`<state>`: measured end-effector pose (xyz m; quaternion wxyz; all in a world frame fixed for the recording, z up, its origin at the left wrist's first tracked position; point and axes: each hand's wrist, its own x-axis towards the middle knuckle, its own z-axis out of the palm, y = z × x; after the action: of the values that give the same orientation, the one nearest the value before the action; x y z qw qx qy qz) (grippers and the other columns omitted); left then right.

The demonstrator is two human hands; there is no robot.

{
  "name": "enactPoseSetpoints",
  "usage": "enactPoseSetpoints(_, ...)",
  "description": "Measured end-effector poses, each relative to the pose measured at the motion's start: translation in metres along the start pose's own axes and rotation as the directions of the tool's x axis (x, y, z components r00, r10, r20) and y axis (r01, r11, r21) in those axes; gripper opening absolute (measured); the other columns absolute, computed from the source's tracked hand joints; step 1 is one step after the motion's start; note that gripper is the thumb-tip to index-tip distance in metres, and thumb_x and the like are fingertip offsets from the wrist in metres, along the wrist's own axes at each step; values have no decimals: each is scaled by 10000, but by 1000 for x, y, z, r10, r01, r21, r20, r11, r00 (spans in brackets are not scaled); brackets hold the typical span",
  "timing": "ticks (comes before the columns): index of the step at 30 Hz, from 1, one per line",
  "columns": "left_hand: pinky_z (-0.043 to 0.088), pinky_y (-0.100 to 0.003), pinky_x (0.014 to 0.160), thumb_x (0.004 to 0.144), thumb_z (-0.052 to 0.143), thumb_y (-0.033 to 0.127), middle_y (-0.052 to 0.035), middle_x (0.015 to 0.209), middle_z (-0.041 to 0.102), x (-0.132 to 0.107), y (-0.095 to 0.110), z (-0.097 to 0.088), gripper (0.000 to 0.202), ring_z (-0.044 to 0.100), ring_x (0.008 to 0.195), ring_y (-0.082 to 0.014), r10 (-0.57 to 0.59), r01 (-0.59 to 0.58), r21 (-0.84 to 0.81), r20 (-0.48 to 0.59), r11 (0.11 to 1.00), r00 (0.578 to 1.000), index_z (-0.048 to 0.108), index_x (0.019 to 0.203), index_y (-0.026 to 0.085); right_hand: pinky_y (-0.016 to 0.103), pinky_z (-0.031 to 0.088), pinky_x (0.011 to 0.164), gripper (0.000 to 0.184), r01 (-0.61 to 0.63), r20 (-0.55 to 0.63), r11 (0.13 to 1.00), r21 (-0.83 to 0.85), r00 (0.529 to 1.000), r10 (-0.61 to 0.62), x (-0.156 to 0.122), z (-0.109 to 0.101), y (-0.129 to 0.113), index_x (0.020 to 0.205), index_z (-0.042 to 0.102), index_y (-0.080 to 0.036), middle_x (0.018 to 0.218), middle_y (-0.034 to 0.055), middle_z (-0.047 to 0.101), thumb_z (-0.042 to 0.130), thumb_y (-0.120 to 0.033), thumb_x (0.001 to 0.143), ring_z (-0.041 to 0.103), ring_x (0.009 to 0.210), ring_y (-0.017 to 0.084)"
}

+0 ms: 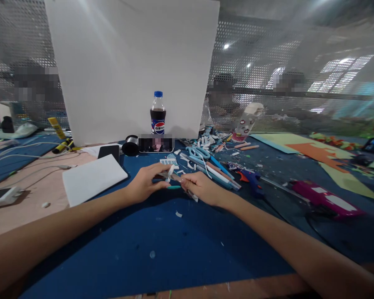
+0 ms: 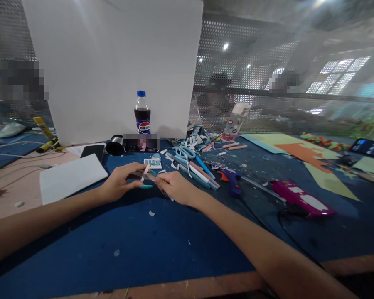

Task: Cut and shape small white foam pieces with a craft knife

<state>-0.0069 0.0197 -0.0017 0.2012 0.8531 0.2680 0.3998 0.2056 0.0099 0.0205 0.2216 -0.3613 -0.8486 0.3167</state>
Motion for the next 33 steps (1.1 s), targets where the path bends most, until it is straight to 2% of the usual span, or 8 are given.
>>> enactPoseSetpoints(8, 530, -318, 773, 810, 576, 267, -104, 1083, 570, 1, 2, -1, 365, 589, 943, -188, -46, 47, -96, 12, 994, 999, 511, 1153, 160, 224, 311, 512, 475, -6, 17, 999, 39, 1000, 6, 0, -1, -2, 596, 450, -158, 515, -18, 430, 318, -516, 880, 403, 480, 88)
enactPoseSetpoints(16, 526, -297, 753, 808, 574, 235, -93, 1088, 556, 1, 3, -2, 354, 580, 956, -190, -70, 74, -110, 37, 991, 997, 494, 1146, 168, 213, 319, 501, 477, 4, 36, 995, 103, 999, -7, 0, 0, 0, 589, 447, -156, 502, -23, 431, 323, -511, 881, 401, 453, 76)
enactPoseSetpoints(22, 510, -338, 762, 826, 550, 248, -109, 1077, 551, 2, 4, -3, 334, 573, 912, -193, 14, -5, -105, 85, 994, 996, 489, 1143, 162, 214, 324, 482, 484, -27, 90, 992, 123, 996, 16, -1, 1, -3, 599, 452, -159, 490, -18, 454, 322, -536, 873, 410, 436, 79)
enactPoseSetpoints(26, 483, -360, 813, 840, 518, 216, -114, 1053, 538, 3, 5, -4, 327, 557, 937, -195, 98, -77, -177, 118, 981, 988, 476, 1156, 144, 219, 334, 505, 505, 11, 127, 994, 109, 992, -25, -1, 6, -6, 608, 459, -156, 518, -9, 475, 289, -547, 878, 433, 457, 86)
enactPoseSetpoints(31, 501, -320, 759, 819, 552, 232, -104, 1077, 527, 3, 3, -3, 338, 557, 916, -186, -5, 19, -149, 97, 989, 995, 479, 1140, 155, 233, 327, 543, 506, 12, -13, 1000, 5, 1000, -12, -1, 5, -3, 605, 454, -159, 558, -4, 458, 275, -542, 883, 439, 523, 103)
enactPoseSetpoints(33, 507, -321, 755, 814, 556, 234, -100, 1085, 529, 3, 2, -2, 342, 560, 911, -183, -43, 54, -138, 80, 989, 996, 474, 1139, 166, 237, 330, 556, 501, 4, -29, 1000, -9, 1000, -5, -1, 4, -2, 604, 454, -160, 569, -1, 465, 274, -530, 889, 445, 538, 107)
